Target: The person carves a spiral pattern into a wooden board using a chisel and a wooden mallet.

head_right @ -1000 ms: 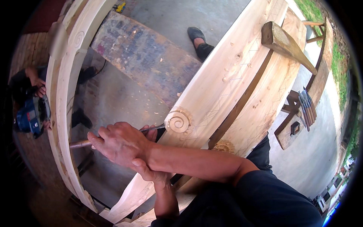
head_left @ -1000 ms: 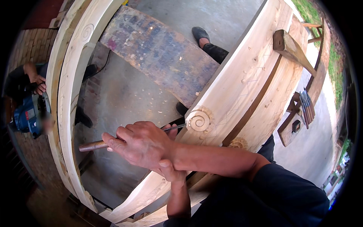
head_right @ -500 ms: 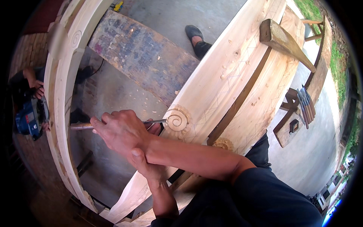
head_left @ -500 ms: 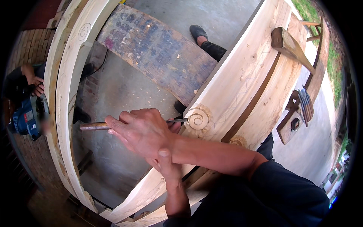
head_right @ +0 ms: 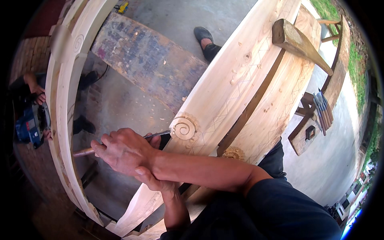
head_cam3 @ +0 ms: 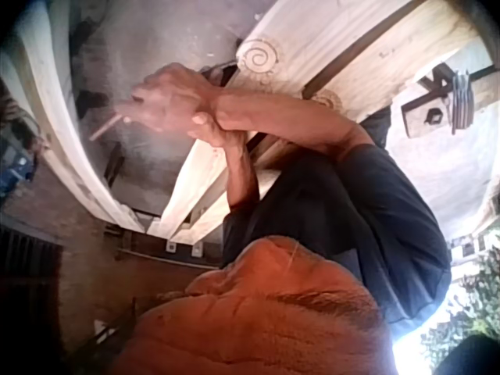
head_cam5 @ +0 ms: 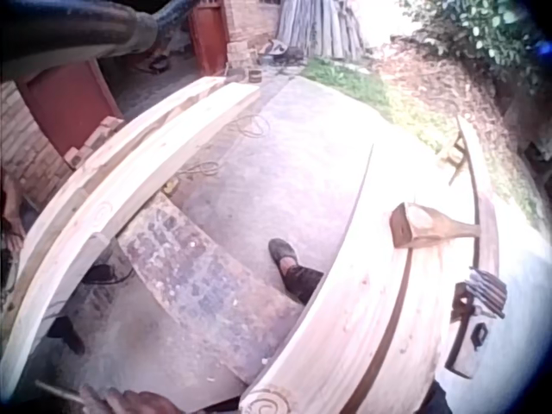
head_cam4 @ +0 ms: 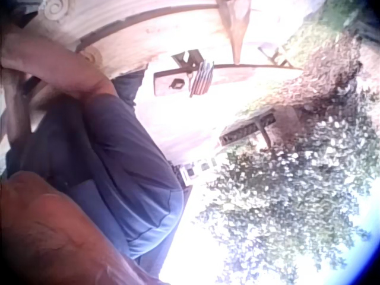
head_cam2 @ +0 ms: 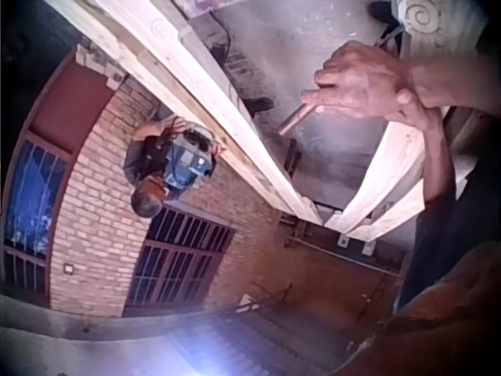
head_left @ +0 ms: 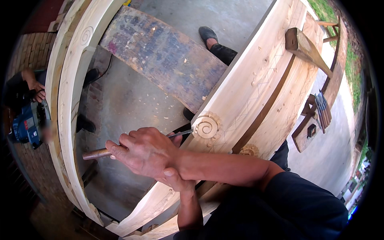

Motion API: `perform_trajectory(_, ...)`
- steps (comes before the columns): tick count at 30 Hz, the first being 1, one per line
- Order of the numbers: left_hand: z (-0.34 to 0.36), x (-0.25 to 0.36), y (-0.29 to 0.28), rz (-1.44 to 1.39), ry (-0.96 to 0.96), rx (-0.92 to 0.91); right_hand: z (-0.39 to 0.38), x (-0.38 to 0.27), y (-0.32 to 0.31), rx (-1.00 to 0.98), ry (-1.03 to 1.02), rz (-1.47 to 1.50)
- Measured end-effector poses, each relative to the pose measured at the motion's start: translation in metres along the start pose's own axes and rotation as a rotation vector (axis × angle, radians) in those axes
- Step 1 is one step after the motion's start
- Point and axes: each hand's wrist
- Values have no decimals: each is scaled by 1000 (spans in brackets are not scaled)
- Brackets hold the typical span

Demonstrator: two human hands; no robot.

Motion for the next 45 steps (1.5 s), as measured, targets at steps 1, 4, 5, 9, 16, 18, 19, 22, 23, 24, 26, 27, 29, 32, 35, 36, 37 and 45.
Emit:
perform_trajectory(1, 1, 1, 1, 5, 6, -7, 0, 1, 2, 49, 0, -9)
perform_trajectory(4, 4, 9, 8, -70, -105, 28, 1, 6, 0, 113, 24, -35)
perform_trajectory(5, 5, 11, 11, -39, -102, 0, 3, 8, -2, 122, 36, -43)
perform_trajectory(9, 7, 14, 5, 60, -136, -118, 12, 15, -10, 218, 98, -36)
perform_trajectory(16, 0, 1, 4, -70, -59, -26, 2, 1, -3, 110, 30, -118)
perform_trajectory(18, -5, 0, 2, -102, -10, -1, -1, -4, -4, 43, -5, -106)
perform_trajectory(19, -7, -1, 2, -116, 17, 8, -2, -6, -2, 22, -12, -89)
perform_trajectory(22, -6, 0, 4, -86, 14, 25, 0, -7, 0, -45, -18, -43)
perform_trajectory(23, -5, 1, 6, -77, 15, 32, 1, -7, 0, -69, -20, -29)
perform_trajectory(24, -4, 2, 7, -68, 15, 39, 1, -6, 0, -18, -19, -34)
perform_trajectory(26, -2, 3, 9, -63, 19, 42, 0, -3, 1, 85, -16, -44)
perform_trajectory(27, -2, 3, 11, -67, 23, 37, 0, -3, 2, 93, -14, -39)
perform_trajectory(29, 0, 6, 13, -76, 4, 35, 2, -2, 3, 109, -10, -29)
perform_trajectory(32, 2, 9, 12, -75, -31, 12, 4, 2, 0, 175, 16, -41)
perform_trajectory(35, 1, 6, 9, -48, -27, -40, 6, 8, -2, 216, 31, -62)
perform_trajectory(36, 2, 9, 11, -47, -47, -40, 7, 10, -2, 224, 36, -62)
perform_trajectory(37, 2, 11, 12, -46, -66, -40, 7, 11, -3, 233, 41, -63)
perform_trajectory(45, 1, 3, 7, -70, 17, -71, 9, 8, -15, 286, 35, -115)
Point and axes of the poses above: each hand's wrist, its own z-axis towards the middle knuckle, its own y-axis out of the palm, x = y × z, and after that the axes turned 10 degrees about -z, right-handed
